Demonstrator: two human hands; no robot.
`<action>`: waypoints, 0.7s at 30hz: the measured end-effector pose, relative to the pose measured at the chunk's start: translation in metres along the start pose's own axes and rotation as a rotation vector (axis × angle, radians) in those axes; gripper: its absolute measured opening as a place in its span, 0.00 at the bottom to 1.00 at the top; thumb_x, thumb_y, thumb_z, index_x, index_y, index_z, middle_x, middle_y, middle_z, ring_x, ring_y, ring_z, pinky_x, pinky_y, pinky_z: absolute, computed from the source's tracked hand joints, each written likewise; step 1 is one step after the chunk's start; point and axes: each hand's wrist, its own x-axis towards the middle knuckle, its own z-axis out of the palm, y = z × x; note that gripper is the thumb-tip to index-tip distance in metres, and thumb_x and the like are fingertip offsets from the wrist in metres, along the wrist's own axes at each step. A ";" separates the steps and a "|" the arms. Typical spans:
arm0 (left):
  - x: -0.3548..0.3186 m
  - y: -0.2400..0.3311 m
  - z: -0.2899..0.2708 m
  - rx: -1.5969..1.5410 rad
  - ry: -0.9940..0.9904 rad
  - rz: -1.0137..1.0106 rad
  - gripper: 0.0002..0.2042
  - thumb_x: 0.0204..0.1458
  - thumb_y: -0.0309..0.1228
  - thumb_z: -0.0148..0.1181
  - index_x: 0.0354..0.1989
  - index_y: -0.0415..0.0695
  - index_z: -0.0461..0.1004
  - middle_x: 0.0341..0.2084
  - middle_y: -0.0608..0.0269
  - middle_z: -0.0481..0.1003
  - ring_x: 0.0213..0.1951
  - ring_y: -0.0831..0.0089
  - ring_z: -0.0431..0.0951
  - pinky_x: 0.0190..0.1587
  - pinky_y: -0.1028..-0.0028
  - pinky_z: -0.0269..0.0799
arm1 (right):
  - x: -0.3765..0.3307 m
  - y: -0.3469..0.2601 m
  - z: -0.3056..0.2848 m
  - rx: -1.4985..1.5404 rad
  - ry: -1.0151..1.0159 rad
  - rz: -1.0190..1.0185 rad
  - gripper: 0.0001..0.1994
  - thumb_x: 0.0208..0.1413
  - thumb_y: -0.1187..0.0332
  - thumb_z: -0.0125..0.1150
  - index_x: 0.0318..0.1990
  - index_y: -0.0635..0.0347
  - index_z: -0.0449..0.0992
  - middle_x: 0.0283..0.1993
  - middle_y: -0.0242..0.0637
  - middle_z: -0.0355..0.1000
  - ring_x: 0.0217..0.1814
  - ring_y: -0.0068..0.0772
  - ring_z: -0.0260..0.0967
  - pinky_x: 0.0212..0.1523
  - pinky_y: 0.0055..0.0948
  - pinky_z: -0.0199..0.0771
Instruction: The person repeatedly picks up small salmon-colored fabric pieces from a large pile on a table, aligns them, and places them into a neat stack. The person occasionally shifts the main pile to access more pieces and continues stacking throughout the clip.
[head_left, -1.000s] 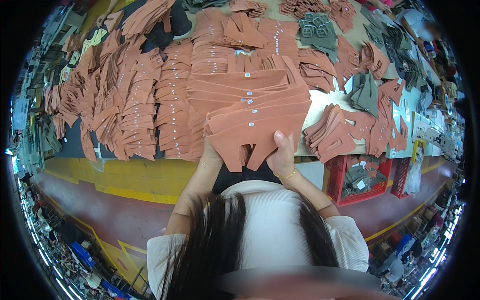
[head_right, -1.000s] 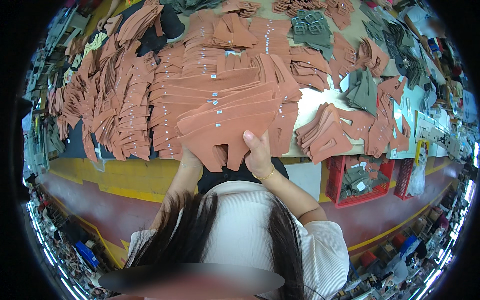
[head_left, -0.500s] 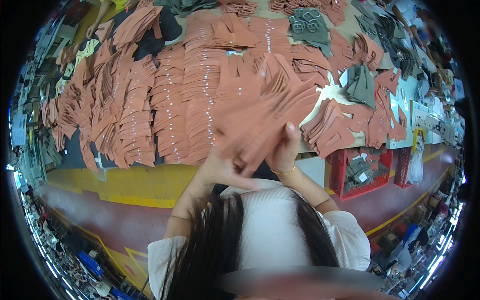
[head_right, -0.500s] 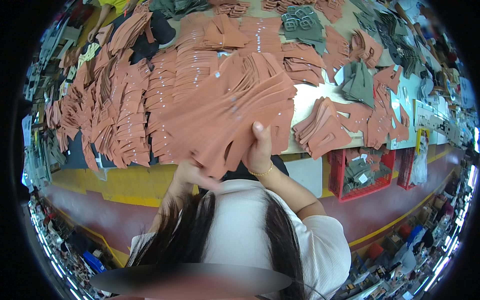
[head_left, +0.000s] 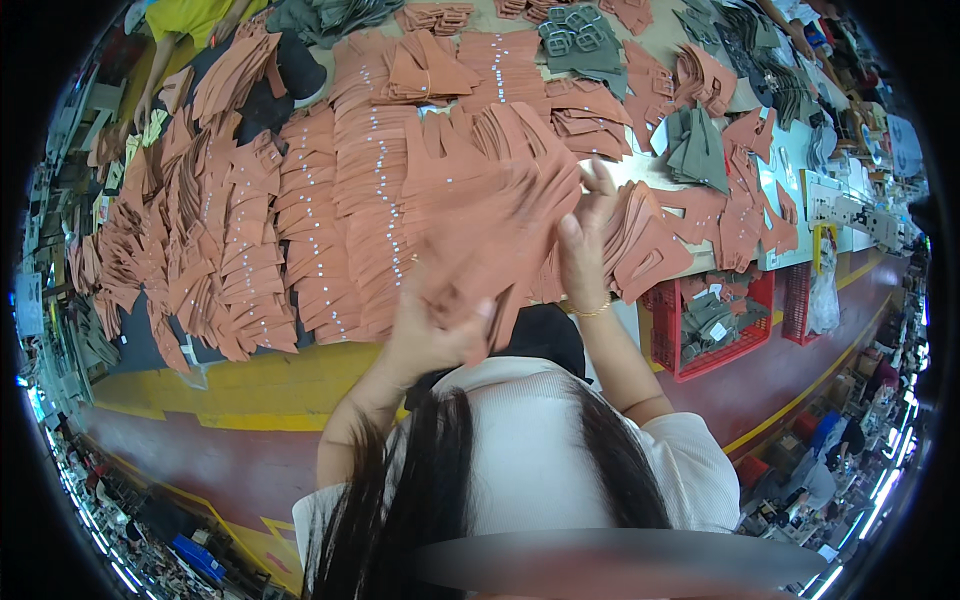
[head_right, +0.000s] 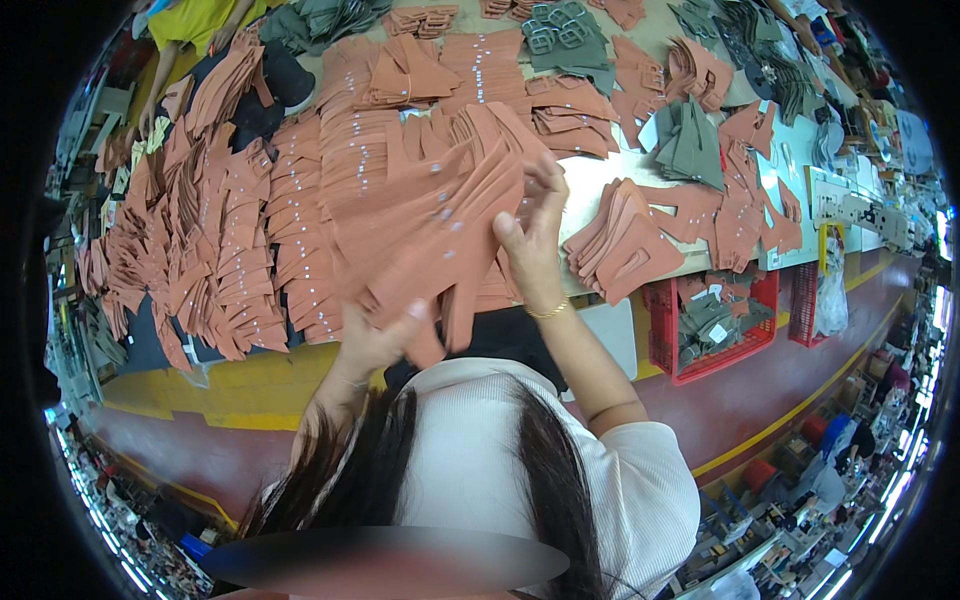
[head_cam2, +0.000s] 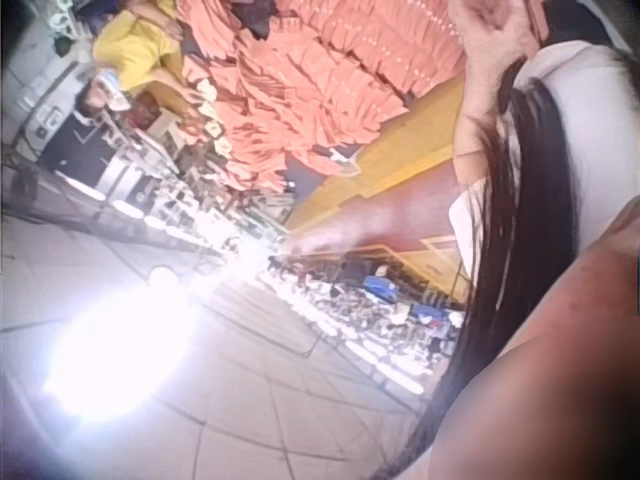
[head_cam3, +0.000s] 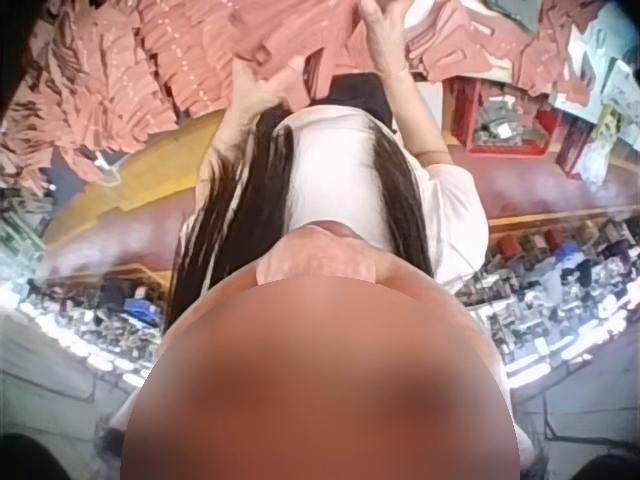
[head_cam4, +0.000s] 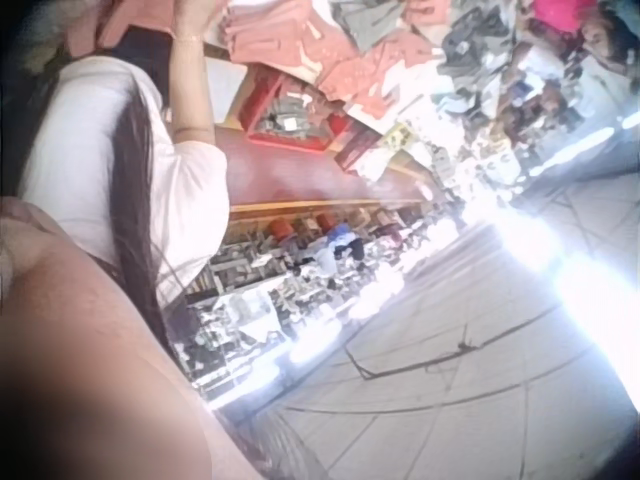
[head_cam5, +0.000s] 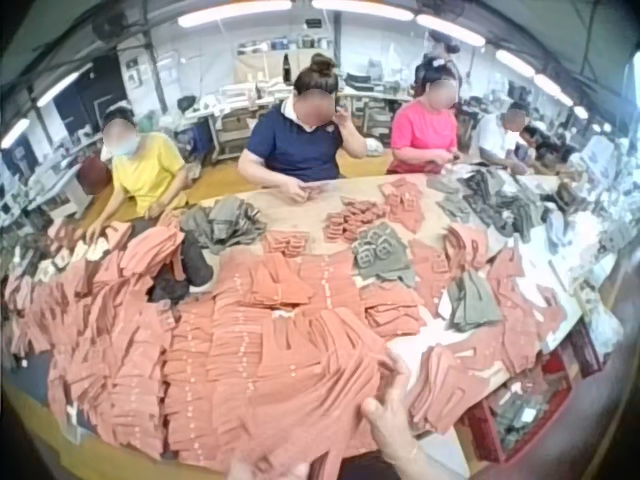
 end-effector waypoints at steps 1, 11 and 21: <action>-0.002 -0.004 -0.012 -0.072 0.002 -0.065 0.30 0.42 0.26 0.64 0.56 0.34 0.62 0.49 0.56 0.70 0.53 0.69 0.69 0.54 0.69 0.65 | 0.004 -0.005 -0.011 -0.150 -0.044 -0.065 0.46 0.46 0.41 0.61 0.65 0.62 0.51 0.66 0.45 0.51 0.69 0.41 0.46 0.67 0.41 0.46; -0.019 -0.045 -0.036 0.237 -0.310 -0.272 0.33 0.39 0.34 0.68 0.53 0.37 0.61 0.43 0.55 0.70 0.46 0.68 0.71 0.51 0.69 0.67 | -0.021 -0.017 -0.022 -0.617 -1.270 0.328 0.54 0.28 0.44 0.75 0.62 0.66 0.55 0.56 0.52 0.65 0.60 0.52 0.61 0.59 0.39 0.61; -0.016 -0.062 -0.035 0.374 -0.037 -0.363 0.38 0.44 0.43 0.68 0.59 0.39 0.53 0.45 0.52 0.67 0.46 0.67 0.70 0.50 0.68 0.67 | -0.050 0.008 -0.016 -0.503 -1.029 0.387 0.43 0.36 0.50 0.74 0.56 0.69 0.61 0.48 0.55 0.70 0.50 0.52 0.69 0.51 0.39 0.68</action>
